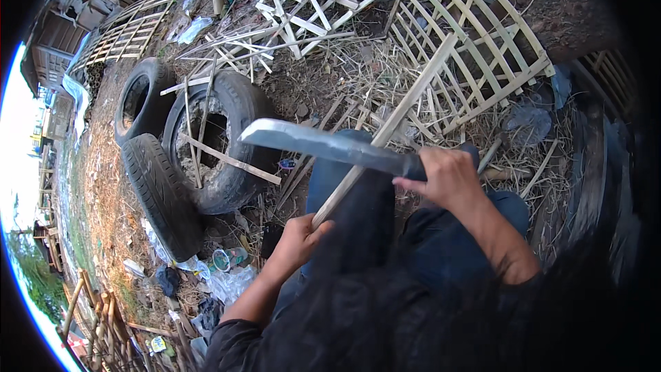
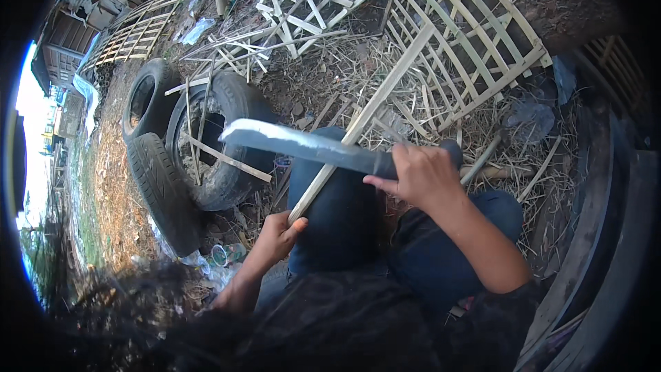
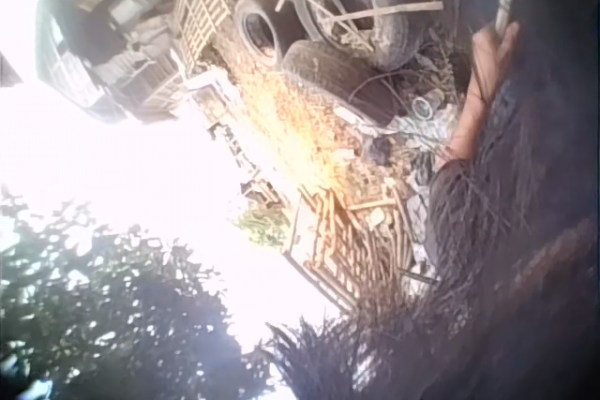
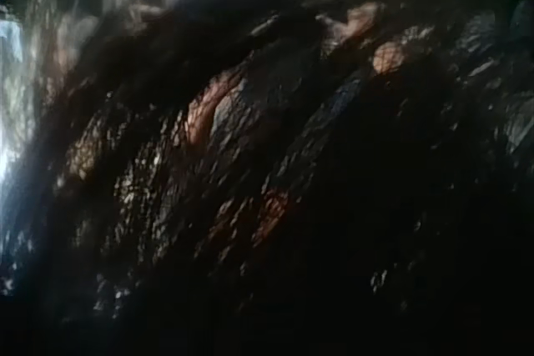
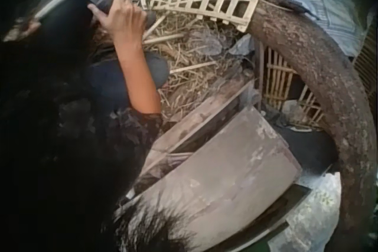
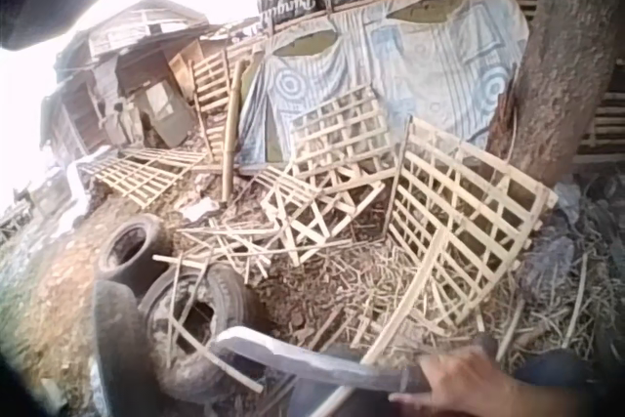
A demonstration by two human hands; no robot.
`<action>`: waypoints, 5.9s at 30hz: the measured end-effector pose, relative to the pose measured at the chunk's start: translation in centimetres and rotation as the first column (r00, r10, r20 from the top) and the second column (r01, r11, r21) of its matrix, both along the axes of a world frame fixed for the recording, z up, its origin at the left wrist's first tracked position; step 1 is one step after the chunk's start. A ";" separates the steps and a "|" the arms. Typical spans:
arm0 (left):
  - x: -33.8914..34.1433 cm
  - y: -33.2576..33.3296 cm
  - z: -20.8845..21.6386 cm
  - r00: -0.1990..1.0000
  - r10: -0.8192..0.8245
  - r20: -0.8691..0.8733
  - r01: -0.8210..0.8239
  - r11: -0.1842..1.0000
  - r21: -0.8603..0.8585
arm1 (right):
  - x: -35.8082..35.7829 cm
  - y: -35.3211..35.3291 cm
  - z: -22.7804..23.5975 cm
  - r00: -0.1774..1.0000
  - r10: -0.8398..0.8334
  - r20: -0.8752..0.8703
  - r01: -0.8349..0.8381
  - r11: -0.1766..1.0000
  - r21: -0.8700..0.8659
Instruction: The person uses a large blade to shave down the surface of a long wooden slat, holding the wood with one hand and drawing the blade toward themselves.
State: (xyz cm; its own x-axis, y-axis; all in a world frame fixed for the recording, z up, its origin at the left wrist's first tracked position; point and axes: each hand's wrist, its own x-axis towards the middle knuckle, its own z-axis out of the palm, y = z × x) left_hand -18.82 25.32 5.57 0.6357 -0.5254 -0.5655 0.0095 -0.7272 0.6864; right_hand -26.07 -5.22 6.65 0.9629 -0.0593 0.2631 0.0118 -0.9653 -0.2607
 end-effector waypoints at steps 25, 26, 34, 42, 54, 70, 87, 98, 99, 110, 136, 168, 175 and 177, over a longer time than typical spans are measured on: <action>0.6 -2.2 0.7 0.998 0.009 0.067 -0.008 1.000 -0.010 | 1.1 -0.7 -1.1 0.997 0.015 0.075 -0.013 0.999 -0.033; 0.8 -2.0 0.5 0.998 -0.002 0.059 0.002 1.000 -0.001 | 1.7 -0.9 -1.7 0.990 0.091 0.111 -0.081 0.993 -0.091; 2.0 -1.0 0.1 0.999 -0.017 -0.052 0.010 0.992 -0.122 | 2.2 -4.3 -1.1 0.985 -0.129 0.111 0.128 0.992 0.016; 1.7 0.1 -1.1 1.000 -0.004 0.025 0.008 0.986 -0.164 | 2.9 -7.4 -1.8 0.996 -0.007 0.087 0.018 0.993 -0.120; 0.8 -0.3 -1.3 0.987 0.033 0.158 -0.011 0.990 -0.139 | 4.0 -3.2 -1.5 0.983 0.135 0.126 -0.111 0.977 -0.183; -0.3 -1.4 -1.3 0.972 0.017 0.236 -0.005 0.999 -0.052 | 1.7 -2.4 1.5 0.988 -0.134 0.072 0.116 0.970 0.212; -0.6 -1.7 0.2 0.899 -0.037 0.436 0.029 0.999 0.025 | 2.8 -1.7 1.3 0.998 -0.052 0.022 0.054 0.992 -0.112; -0.4 -2.4 0.8 0.857 -0.117 0.502 0.062 0.990 0.125 | 3.2 -2.9 1.4 0.987 -0.162 -0.002 0.161 0.980 -0.120; -0.5 -2.2 0.5 0.854 -0.108 0.509 0.060 0.992 0.108 | 3.0 -1.8 2.0 0.982 -0.171 -0.080 0.166 0.984 -0.070; -0.3 -2.1 0.2 0.839 -0.112 0.533 0.050 0.990 0.129 | 2.6 -7.3 3.5 0.852 -0.482 -0.202 0.507 0.857 0.092; 0.5 -2.6 1.0 0.898 -0.046 0.438 0.020 0.998 0.063 | 2.3 -7.3 -0.1 0.950 -0.307 -0.058 0.312 0.924 0.220; 0.5 -1.8 0.3 0.914 -0.050 0.404 0.060 0.998 -0.012 | 3.2 -5.7 -2.0 0.995 -0.020 0.099 0.026 0.998 -0.053; 0.4 -2.3 -0.4 0.900 -0.033 0.434 0.043 0.999 -0.014 | 2.9 -2.5 -0.4 0.993 -0.116 -0.034 0.116 0.993 -0.010; 0.3 -1.8 0.0 0.899 -0.054 0.434 0.056 0.998 0.010 | 3.4 -3.2 -1.8 0.985 0.057 0.166 -0.031 0.988 -0.153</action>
State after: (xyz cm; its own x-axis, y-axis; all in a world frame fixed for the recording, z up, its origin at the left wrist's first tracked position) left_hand -18.48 23.49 5.62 0.7879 -0.5677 -0.2387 -0.3296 -0.7161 0.6153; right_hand -22.72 -8.41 4.80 0.9046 0.0344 0.4248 0.0867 -0.9907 -0.1044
